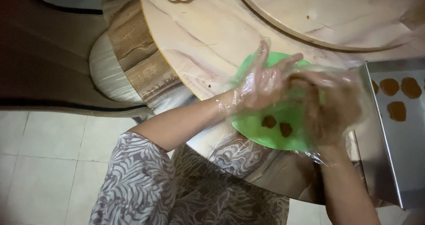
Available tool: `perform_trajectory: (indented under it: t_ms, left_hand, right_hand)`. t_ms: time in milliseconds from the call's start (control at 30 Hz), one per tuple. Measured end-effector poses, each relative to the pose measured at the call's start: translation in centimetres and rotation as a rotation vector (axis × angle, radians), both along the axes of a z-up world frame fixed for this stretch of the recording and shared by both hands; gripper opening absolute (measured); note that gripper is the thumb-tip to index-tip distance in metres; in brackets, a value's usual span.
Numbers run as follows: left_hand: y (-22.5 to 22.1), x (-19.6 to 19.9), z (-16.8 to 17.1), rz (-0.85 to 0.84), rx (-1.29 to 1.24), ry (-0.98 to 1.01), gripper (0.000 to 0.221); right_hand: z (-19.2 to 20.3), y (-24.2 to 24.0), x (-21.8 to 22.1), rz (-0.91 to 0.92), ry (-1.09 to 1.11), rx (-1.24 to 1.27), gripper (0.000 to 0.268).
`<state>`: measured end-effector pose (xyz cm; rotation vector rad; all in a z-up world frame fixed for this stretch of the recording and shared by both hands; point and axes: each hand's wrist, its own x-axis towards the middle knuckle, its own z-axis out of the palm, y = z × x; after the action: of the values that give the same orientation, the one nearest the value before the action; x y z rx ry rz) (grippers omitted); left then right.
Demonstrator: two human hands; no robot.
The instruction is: Shaping small portions of dough into balls and placing them in a baking tray
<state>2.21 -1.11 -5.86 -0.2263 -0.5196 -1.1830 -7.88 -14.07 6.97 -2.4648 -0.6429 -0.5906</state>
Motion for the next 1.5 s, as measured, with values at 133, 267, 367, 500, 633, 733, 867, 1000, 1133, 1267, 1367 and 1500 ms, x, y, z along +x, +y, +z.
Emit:
perform_trajectory:
  t_ms: [133, 267, 367, 500, 633, 733, 867, 1000, 1133, 1267, 1367, 1500]
  left_hand:
    - [0.2, -2.4, 8.4, 0.180, 0.280, 0.214, 0.095]
    - [1.5, -2.4, 8.2, 0.230, 0.247, 0.246, 0.101]
    - [1.1, -1.0, 5.6, 0.302, 0.171, 0.263, 0.101]
    - [1.6, -1.7, 8.7, 0.393, 0.335, 0.315, 0.101]
    - [1.6, -2.3, 9.7, 0.380, 0.389, 0.216, 0.100]
    - [1.3, -2.6, 10.2, 0.375, 0.373, 0.241, 0.106]
    - [1.0, -1.1, 7.7, 0.421, 0.367, 0.226, 0.105]
    - [1.5, -2.1, 8.7, 0.492, 0.436, 0.322, 0.101]
    - [1.2, -2.1, 9.1, 0.477, 0.432, 0.208, 0.104]
    - [0.3, -2.6, 7.9, 0.444, 0.451, 0.215, 0.105]
    - [-0.5, -0.1, 1.9, 0.323, -0.040, -0.230, 0.105]
    - [-0.2, -1.2, 1.4, 0.290, 0.068, -0.082, 0.104]
  right_hand:
    - [-10.1, -4.0, 0.2, -0.200, -0.361, -0.312, 0.024]
    - [-6.0, 0.1, -0.6, -0.109, -0.426, -0.655, 0.067]
    - [-4.9, -2.0, -2.8, -0.075, -0.454, -0.587, 0.069]
    - [-3.2, 0.4, -0.5, 0.096, -0.209, -0.198, 0.061]
    - [-1.6, 1.9, 0.2, 0.219, 0.126, -0.383, 0.099]
    - [-1.4, 2.2, 0.1, 0.204, 0.326, -0.309, 0.113]
    - [-2.2, 2.0, 0.4, 0.201, 0.286, -0.385, 0.109]
    - [-4.4, 1.8, 0.7, 0.209, 0.277, -0.431, 0.109]
    - [-3.0, 1.2, 1.8, 0.121, 0.203, -0.465, 0.095]
    - [0.5, 1.6, 0.0, -0.175, 0.165, -0.303, 0.034]
    - [-0.1, 1.7, 0.2, -0.204, 0.182, -0.299, 0.027]
    - [-1.5, 1.6, 0.9, -0.243, 0.203, -0.301, 0.020]
